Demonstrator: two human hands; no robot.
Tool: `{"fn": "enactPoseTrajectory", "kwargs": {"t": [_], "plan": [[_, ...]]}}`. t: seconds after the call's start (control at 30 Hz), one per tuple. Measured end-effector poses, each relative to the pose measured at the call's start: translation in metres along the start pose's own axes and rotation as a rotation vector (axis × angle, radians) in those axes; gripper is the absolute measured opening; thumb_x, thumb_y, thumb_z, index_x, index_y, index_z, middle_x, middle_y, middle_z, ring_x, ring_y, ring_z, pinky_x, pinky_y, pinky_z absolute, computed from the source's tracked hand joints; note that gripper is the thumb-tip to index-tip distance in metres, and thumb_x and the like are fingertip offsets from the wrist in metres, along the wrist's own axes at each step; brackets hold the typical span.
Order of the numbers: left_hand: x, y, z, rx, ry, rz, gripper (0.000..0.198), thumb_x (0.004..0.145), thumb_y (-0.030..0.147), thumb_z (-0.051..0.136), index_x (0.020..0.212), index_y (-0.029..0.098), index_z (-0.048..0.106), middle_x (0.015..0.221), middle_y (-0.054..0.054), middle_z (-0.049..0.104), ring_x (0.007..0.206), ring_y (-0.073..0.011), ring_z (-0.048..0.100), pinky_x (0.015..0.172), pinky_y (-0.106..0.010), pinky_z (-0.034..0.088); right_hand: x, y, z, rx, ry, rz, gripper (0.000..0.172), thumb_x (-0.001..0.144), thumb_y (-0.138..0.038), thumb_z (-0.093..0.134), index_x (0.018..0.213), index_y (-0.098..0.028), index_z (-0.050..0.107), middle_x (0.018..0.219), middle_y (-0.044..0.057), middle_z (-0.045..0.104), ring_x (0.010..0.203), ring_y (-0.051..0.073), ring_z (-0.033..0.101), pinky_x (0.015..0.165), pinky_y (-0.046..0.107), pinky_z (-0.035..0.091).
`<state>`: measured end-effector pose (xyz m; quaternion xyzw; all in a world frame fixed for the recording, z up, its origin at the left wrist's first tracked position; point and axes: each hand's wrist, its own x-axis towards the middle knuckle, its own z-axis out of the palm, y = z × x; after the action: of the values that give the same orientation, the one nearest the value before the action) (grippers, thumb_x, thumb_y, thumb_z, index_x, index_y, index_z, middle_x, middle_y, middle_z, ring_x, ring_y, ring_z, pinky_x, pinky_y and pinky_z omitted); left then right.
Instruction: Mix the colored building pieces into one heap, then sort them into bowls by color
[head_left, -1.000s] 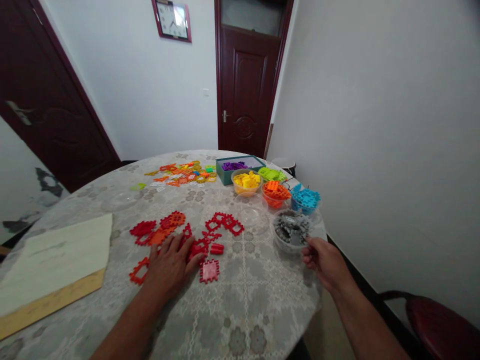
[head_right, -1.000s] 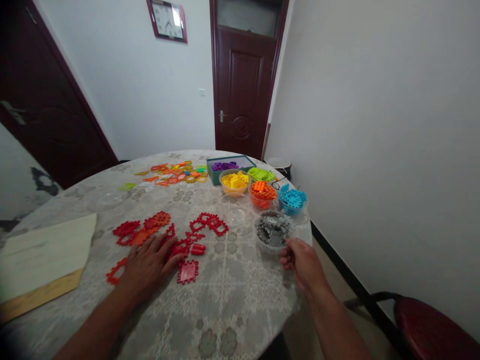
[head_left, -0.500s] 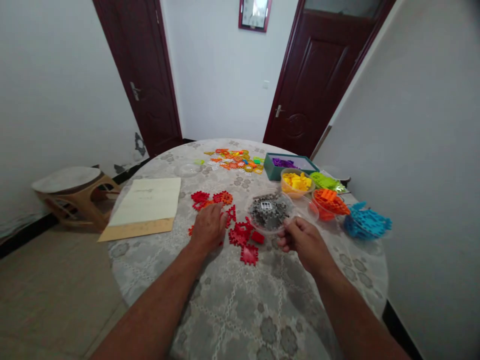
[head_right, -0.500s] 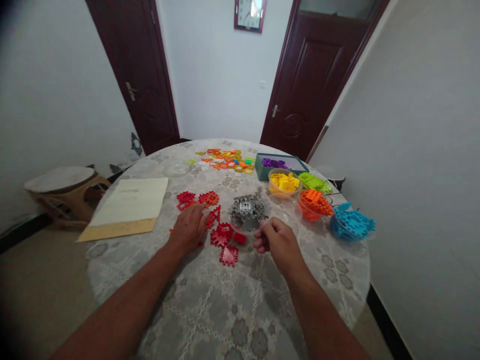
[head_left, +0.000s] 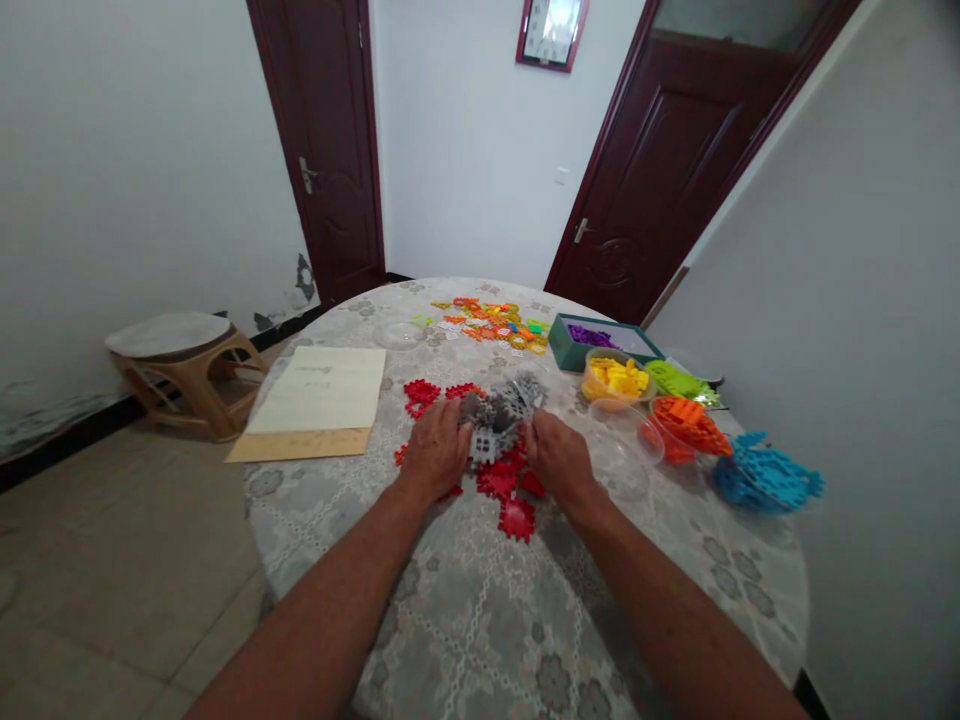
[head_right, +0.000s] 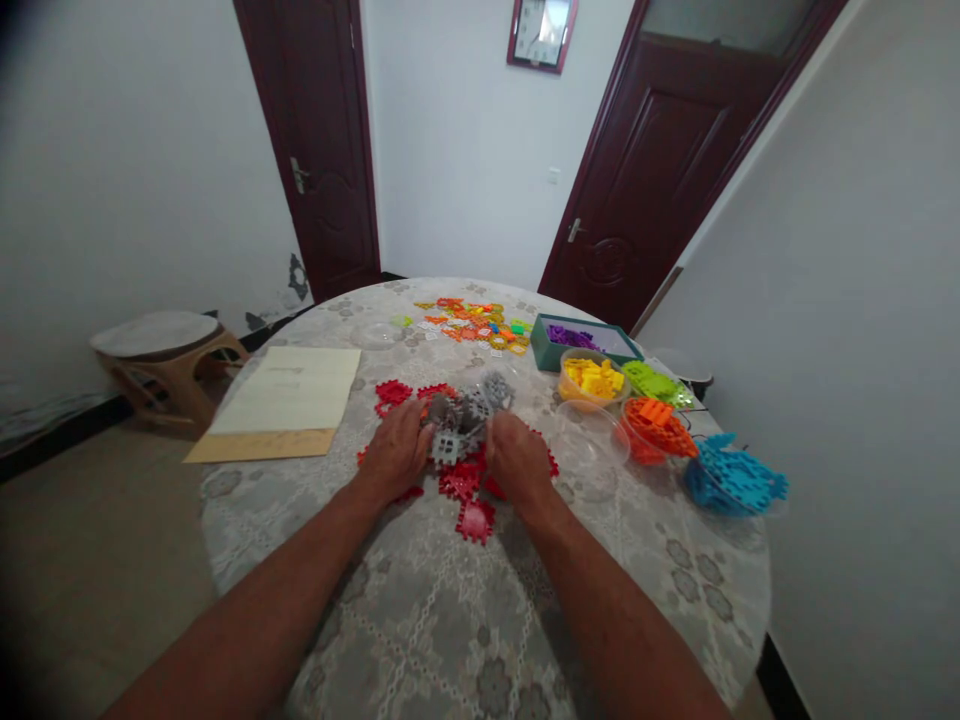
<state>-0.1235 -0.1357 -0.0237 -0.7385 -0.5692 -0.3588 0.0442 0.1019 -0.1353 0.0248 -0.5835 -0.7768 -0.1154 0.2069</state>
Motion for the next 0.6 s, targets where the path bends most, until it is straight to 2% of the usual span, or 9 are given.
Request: {"fn": "enactPoseTrajectory", "kwargs": {"t": [0.13,0.33,0.47,0.6], "plan": [[0.002,0.005,-0.007,-0.014,-0.011,-0.005,0.048,0.108,0.033,0.041,0.151,0.012,0.046,0.148,-0.022,0.058,0.143,-0.0327,0.051,0.122,-0.056,0.042,0.005,0.003,-0.002,-0.038,0.066,-0.019,0.025,0.11,-0.029,0.046,0.091,-0.021,0.06,0.082,0.006,0.065,0.07,0.018,0.056,0.06,0.03,0.029],[0.002,0.011,-0.014,-0.022,-0.038,0.023,0.044,0.108,0.035,0.044,0.146,0.015,0.053,0.148,-0.019,0.059,0.143,-0.0308,0.052,0.124,-0.053,0.041,0.007,0.022,-0.02,-0.085,0.167,0.051,0.029,0.11,-0.029,0.044,0.086,-0.02,0.057,0.08,0.006,0.061,0.07,0.018,0.052,0.059,0.03,0.026],[0.001,0.023,-0.019,-0.054,-0.094,0.153,0.041,0.106,0.037,0.049,0.141,0.018,0.06,0.148,-0.016,0.06,0.142,-0.0301,0.052,0.124,-0.053,0.04,-0.006,0.033,-0.037,-0.069,0.202,0.087,0.032,0.11,-0.029,0.042,0.081,-0.021,0.054,0.077,0.005,0.058,0.067,0.017,0.048,0.059,0.029,0.026],[-0.002,0.039,-0.015,-0.034,-0.227,0.313,0.04,0.104,0.037,0.053,0.139,0.023,0.065,0.148,-0.012,0.062,0.142,-0.0307,0.052,0.126,-0.055,0.036,-0.029,0.04,-0.052,-0.013,0.266,0.116,0.037,0.11,-0.034,0.042,0.076,-0.022,0.05,0.072,0.003,0.055,0.064,0.016,0.046,0.059,0.029,0.026]]}}
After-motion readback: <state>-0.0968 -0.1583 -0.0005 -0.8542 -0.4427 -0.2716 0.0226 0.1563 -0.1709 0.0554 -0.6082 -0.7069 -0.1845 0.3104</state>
